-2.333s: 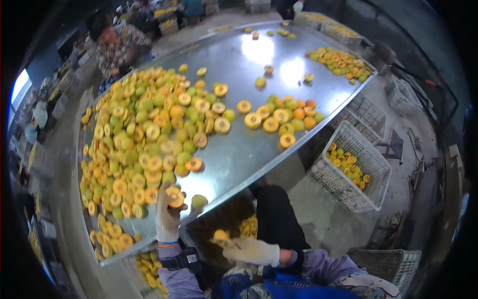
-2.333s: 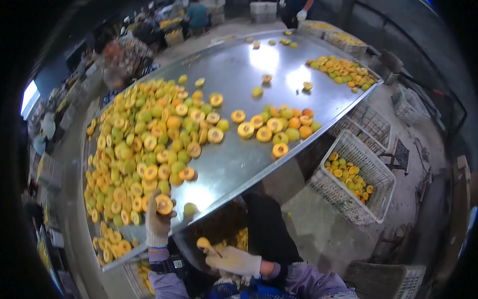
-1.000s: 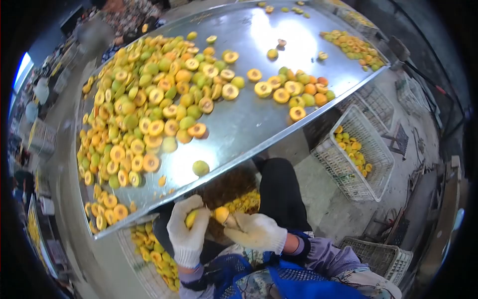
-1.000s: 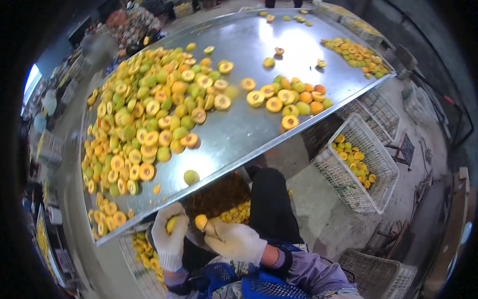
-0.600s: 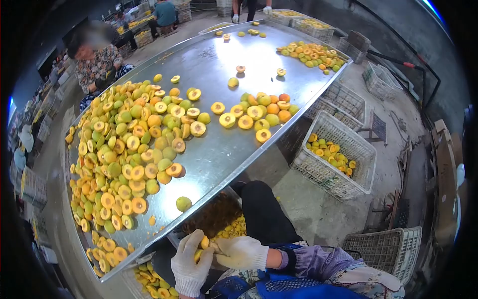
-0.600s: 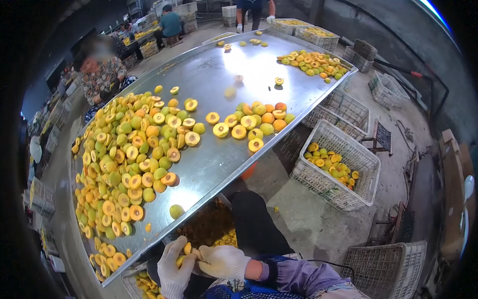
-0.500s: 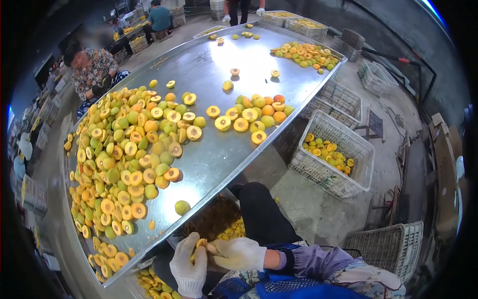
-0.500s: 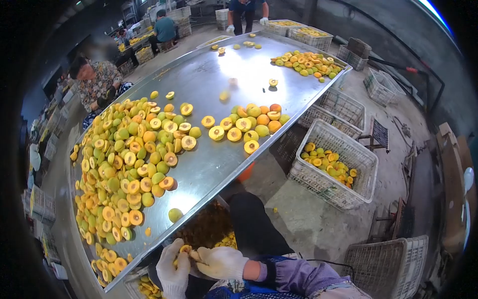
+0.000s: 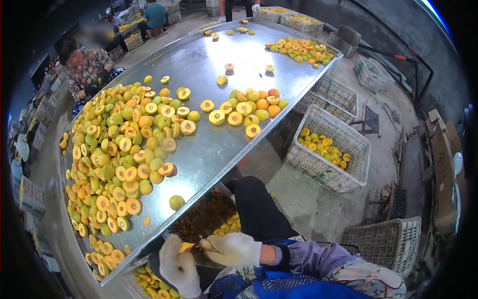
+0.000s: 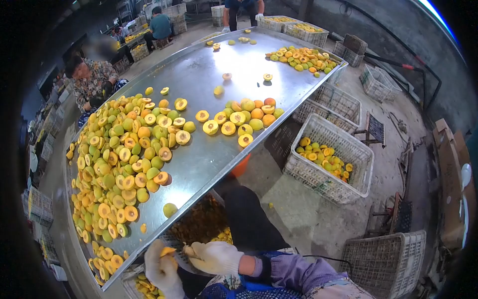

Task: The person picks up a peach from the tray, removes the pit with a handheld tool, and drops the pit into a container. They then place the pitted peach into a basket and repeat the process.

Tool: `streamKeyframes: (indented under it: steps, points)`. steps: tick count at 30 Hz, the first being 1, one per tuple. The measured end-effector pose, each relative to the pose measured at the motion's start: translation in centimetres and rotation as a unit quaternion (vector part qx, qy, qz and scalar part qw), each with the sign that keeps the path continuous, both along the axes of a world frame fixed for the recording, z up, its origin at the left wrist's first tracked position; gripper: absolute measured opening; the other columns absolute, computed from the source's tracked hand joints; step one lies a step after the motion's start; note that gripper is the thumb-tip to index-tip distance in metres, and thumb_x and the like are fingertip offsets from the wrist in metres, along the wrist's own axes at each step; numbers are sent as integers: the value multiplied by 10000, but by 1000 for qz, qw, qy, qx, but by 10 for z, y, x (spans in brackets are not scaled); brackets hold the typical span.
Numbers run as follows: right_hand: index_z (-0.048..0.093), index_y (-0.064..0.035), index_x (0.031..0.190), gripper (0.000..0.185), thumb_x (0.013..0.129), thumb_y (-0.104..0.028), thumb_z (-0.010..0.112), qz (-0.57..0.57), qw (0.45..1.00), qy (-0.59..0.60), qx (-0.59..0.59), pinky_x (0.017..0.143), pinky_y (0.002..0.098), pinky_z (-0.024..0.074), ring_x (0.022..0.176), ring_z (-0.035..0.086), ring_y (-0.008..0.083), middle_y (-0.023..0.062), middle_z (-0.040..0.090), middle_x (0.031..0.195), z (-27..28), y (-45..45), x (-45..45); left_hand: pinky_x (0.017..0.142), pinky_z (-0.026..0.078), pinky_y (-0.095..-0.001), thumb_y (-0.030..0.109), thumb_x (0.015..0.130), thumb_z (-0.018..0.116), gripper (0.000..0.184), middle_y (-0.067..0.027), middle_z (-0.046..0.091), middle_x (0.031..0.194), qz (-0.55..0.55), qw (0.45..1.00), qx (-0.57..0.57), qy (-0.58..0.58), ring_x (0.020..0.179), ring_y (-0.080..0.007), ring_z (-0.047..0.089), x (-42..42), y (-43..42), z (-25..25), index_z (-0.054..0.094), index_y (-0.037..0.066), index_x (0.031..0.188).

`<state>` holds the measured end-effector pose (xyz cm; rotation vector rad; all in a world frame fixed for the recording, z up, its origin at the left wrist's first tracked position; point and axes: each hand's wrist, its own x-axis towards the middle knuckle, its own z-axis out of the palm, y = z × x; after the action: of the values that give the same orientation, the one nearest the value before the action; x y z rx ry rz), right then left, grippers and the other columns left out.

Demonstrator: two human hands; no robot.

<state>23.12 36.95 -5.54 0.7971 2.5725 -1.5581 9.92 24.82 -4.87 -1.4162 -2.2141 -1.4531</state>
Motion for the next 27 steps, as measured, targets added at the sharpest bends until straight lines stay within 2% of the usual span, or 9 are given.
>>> streamKeyframes:
  steps: [1, 5, 9, 13, 15, 18, 20, 23, 27]
  points:
    - [535, -68, 973, 364, 931, -429, 523, 1, 1000, -1, -1, 665, 489, 504, 765, 647, 406, 214, 639, 769, -2, 0, 1, 803, 544, -385, 14, 801, 572, 318, -221, 664, 1066, 49, 979, 34, -194, 931, -298, 664, 7, -6, 1, 649, -79, 1095]
    - [544, -78, 939, 360, 927, -439, 537, -1, 1000, 16, -15, 677, 473, 497, 763, 639, 410, 215, 626, 765, -7, -2, 4, 863, 486, -297, 42, 919, 524, 319, -139, 635, 1099, 44, 944, -183, -269, 969, -181, 599, -10, -4, 9, 570, -53, 1220]
    - [537, -84, 868, 298, 907, -376, 587, -1, 989, 22, -146, 626, 384, 489, 685, 653, 276, 116, 616, 716, 24, 2, 6, 866, 507, -309, 281, 1038, 430, 395, -138, 626, 1168, -72, 882, 2, -466, 963, -185, 626, -18, -5, -15, 559, -37, 1235]
    - [561, -76, 901, 267, 895, -339, 607, 8, 979, 16, -202, 657, 371, 484, 713, 641, 271, 121, 602, 726, 37, -2, 8, 891, 525, -345, 403, 1061, 307, 553, -184, 608, 1228, -98, 784, 67, -609, 1022, -238, 633, -3, 6, 5, 549, -59, 1243]
    - [593, -71, 934, 228, 893, -295, 606, 20, 974, -59, -217, 662, 373, 483, 739, 630, 288, 129, 604, 775, 53, -2, 2, 895, 526, -361, 399, 1063, 296, 563, -197, 607, 1227, -84, 756, 123, -637, 1015, -257, 635, 4, 12, 9, 539, -67, 1262]
    - [591, -82, 935, 201, 901, -280, 594, 21, 980, -8, -195, 647, 369, 482, 740, 635, 287, 127, 603, 775, 45, -7, 4, 916, 507, -332, 390, 1032, 399, 531, -175, 627, 1193, -98, 741, 133, -650, 1058, -235, 621, 4, 8, 3, 545, -56, 1280]
    - [589, -84, 953, 187, 906, -265, 590, 84, 993, 73, -46, 641, 363, 482, 736, 632, 289, 120, 599, 772, 36, -9, 7, 917, 505, -328, 393, 1029, 405, 531, -172, 632, 1184, -100, 745, 132, -646, 1057, -232, 621, 5, 6, 2, 552, -55, 1274]
    - [587, -81, 958, 195, 908, -269, 593, 23, 989, 32, -145, 635, 363, 488, 726, 630, 297, 116, 595, 763, 37, -12, 2, 928, 494, -317, 398, 1027, 412, 525, -161, 643, 1158, -83, 764, 126, -628, 1056, -222, 620, 9, 6, 7, 574, -50, 1249]
    - [584, -80, 968, 211, 907, -283, 597, 33, 990, 30, -135, 643, 372, 491, 719, 632, 300, 115, 604, 769, 37, -13, 2, 930, 509, -406, 406, 1047, 357, 531, -211, 637, 1127, -90, 812, 122, -564, 1049, -301, 622, 13, 5, 3, 562, -60, 1198]
